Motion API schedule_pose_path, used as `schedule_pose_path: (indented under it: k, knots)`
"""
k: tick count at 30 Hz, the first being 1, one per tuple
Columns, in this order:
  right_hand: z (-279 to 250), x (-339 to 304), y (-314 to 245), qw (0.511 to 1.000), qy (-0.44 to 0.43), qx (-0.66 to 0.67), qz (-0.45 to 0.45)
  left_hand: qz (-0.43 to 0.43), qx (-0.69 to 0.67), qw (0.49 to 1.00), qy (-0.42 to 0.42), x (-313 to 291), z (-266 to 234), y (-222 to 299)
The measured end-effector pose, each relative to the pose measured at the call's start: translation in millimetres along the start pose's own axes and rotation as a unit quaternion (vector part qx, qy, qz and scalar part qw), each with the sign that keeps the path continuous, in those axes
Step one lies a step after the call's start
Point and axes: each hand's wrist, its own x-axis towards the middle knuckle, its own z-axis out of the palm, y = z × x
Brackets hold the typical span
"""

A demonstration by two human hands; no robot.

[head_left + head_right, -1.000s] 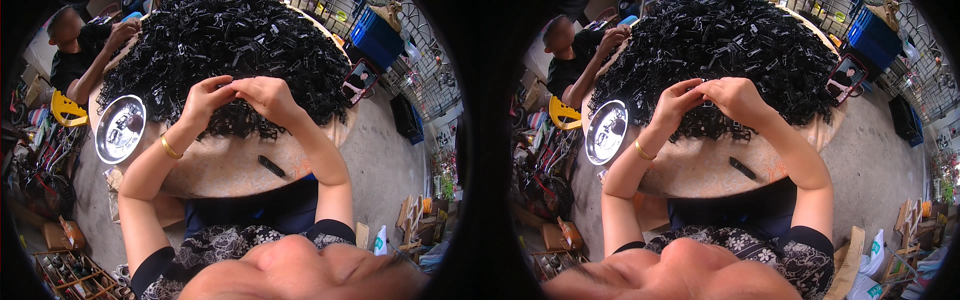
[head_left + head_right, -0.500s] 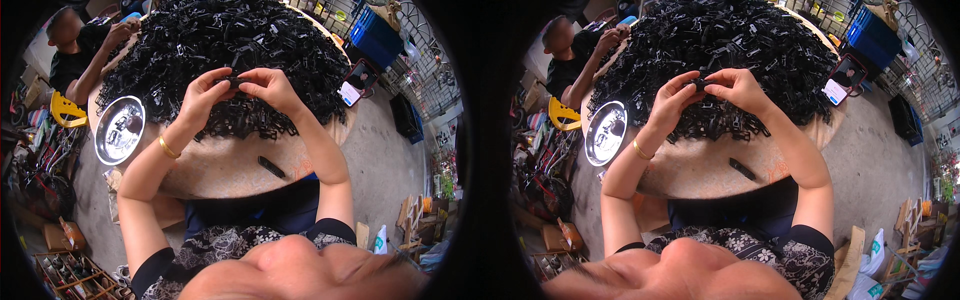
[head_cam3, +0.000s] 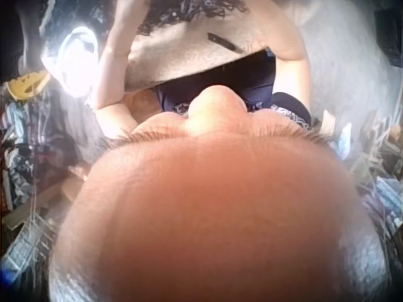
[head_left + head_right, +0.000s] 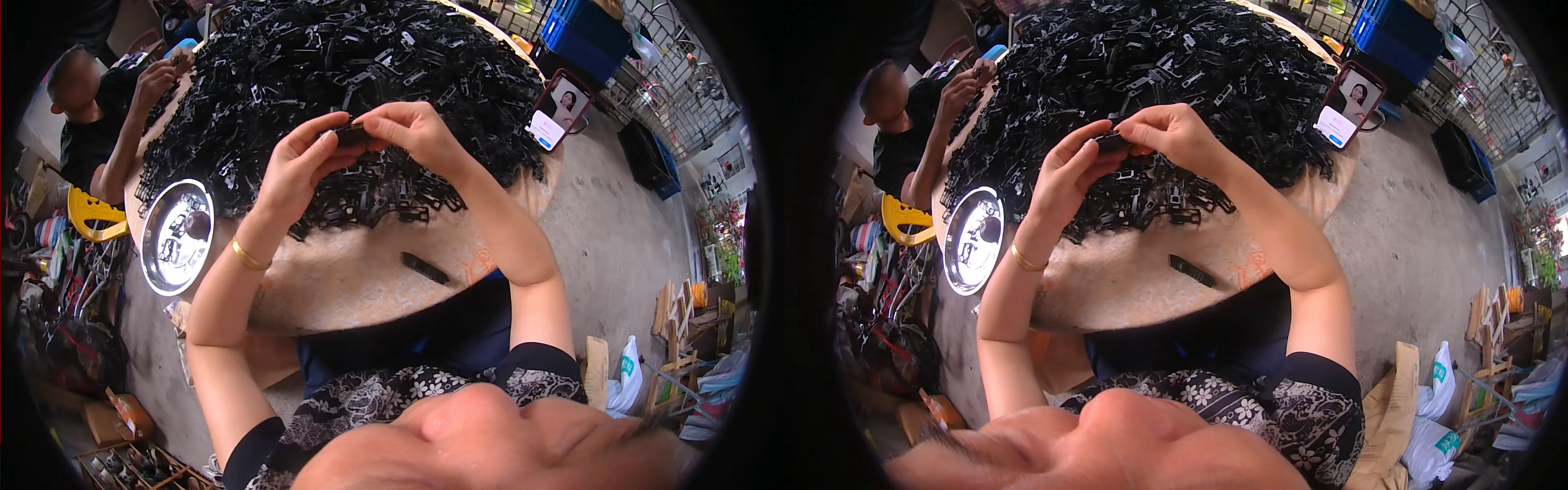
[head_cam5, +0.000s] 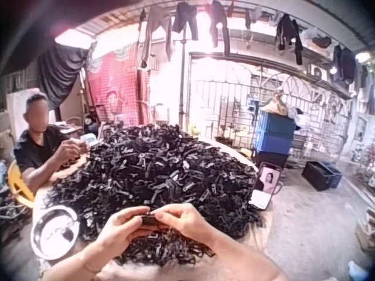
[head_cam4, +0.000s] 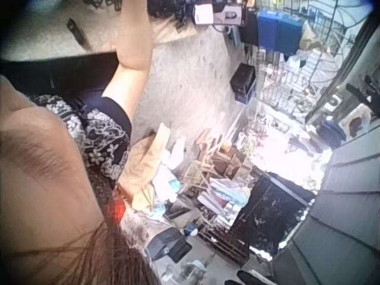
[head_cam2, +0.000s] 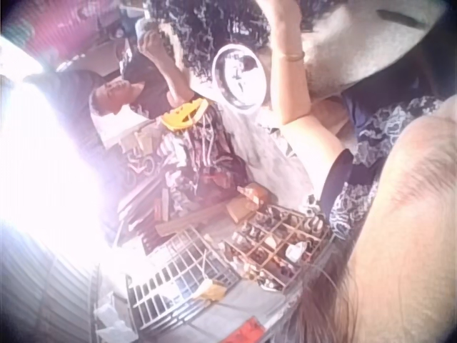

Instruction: The person assembles small black plastic components by hand, fitting the pieces together and placing the assembled units on the table.

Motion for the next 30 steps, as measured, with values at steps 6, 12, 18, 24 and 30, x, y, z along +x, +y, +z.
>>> schedule_pose_path:
  k: [6, 12, 18, 24, 30]
  knots:
    - [-47, -3, -19, 0.931, 0.203, -0.247, -0.176, 0.000, 0.058, 0.996, 0.065, 0, -2, -9]
    - [-151, -74, -15, 0.561, 0.376, -0.696, -0.241, 0.000, 0.130, 0.990, 0.060, -2, 5, -7]
    - [-198, -119, 13, 0.535, 0.300, -0.779, -0.131, 0.004, 0.143, 0.988, 0.059, -4, 9, -11]
    - [-196, -114, 23, 0.532, 0.262, -0.799, -0.097, 0.006, 0.164, 0.985, 0.049, -5, 7, -13]
    - [-193, -111, 24, 0.517, 0.268, -0.811, -0.058, 0.020, 0.154, 0.986, 0.065, -5, 8, -15]
